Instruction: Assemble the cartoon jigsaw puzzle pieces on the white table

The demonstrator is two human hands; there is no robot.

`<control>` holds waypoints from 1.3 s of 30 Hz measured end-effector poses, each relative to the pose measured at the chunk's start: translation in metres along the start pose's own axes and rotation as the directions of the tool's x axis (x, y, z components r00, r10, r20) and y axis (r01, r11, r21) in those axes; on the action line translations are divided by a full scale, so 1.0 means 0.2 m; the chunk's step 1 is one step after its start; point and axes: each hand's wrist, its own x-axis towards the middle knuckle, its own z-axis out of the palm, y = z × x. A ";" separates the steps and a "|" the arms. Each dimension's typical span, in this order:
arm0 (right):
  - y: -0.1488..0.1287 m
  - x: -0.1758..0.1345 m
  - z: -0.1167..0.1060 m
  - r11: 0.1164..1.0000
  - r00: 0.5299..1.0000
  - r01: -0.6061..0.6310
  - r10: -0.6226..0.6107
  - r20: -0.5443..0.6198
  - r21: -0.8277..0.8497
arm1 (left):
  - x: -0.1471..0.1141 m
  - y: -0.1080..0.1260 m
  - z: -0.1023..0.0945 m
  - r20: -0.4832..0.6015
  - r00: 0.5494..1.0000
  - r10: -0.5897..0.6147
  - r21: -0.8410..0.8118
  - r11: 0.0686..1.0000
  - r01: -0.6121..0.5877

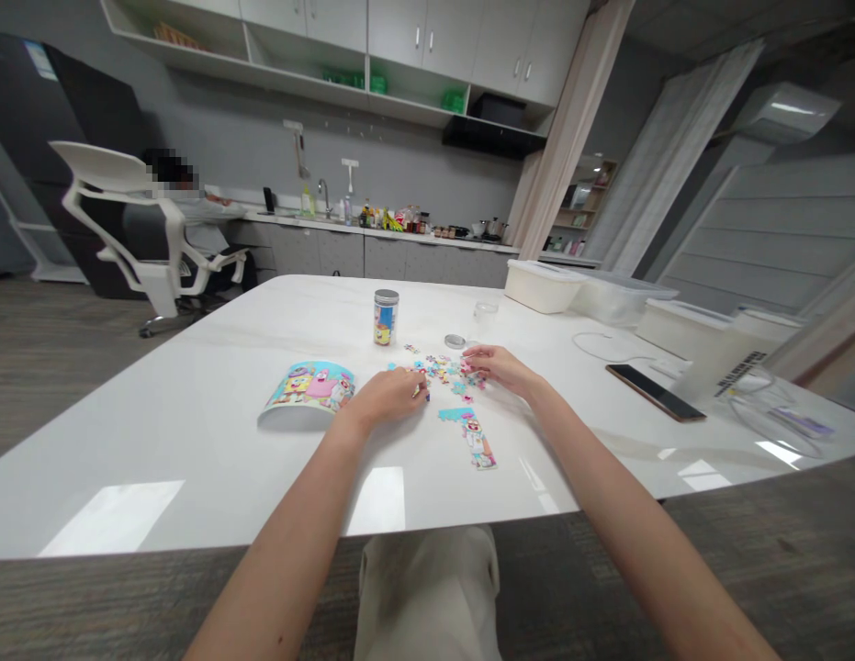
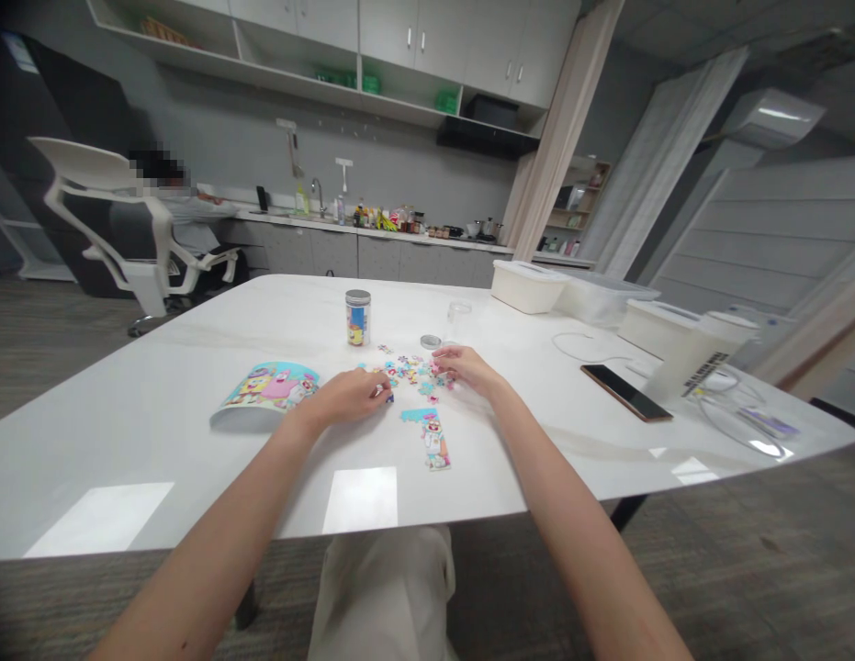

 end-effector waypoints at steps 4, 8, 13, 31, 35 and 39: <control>-0.03 -0.03 0.04 0.999 0.995 0.035 -0.033 0.097 -0.023 | 0.00 0.00 0.00 -0.009 1.000 -0.022 0.004 1.000 0.022; -0.06 -0.04 0.08 0.992 0.980 0.078 -0.059 0.190 -0.095 | -0.01 0.00 -0.01 -0.010 0.999 -0.054 0.011 0.998 0.054; -0.05 -0.04 0.11 0.991 0.972 0.081 -0.055 0.230 -0.108 | -0.02 0.00 -0.02 0.000 0.999 -0.046 0.021 0.999 0.046; -0.05 -0.05 0.21 0.999 0.953 0.052 -0.049 0.300 0.000 | -0.01 -0.04 0.01 -0.057 0.996 -0.074 0.085 0.993 0.078; -0.05 -0.04 0.20 1.000 0.961 0.018 -0.012 0.277 -0.017 | -0.02 -0.05 -0.01 -0.030 0.999 -0.044 0.066 0.997 0.046; -0.05 -0.04 0.21 1.000 0.961 0.022 -0.016 0.275 -0.021 | -0.03 -0.05 -0.02 -0.003 1.000 -0.013 0.037 0.999 0.013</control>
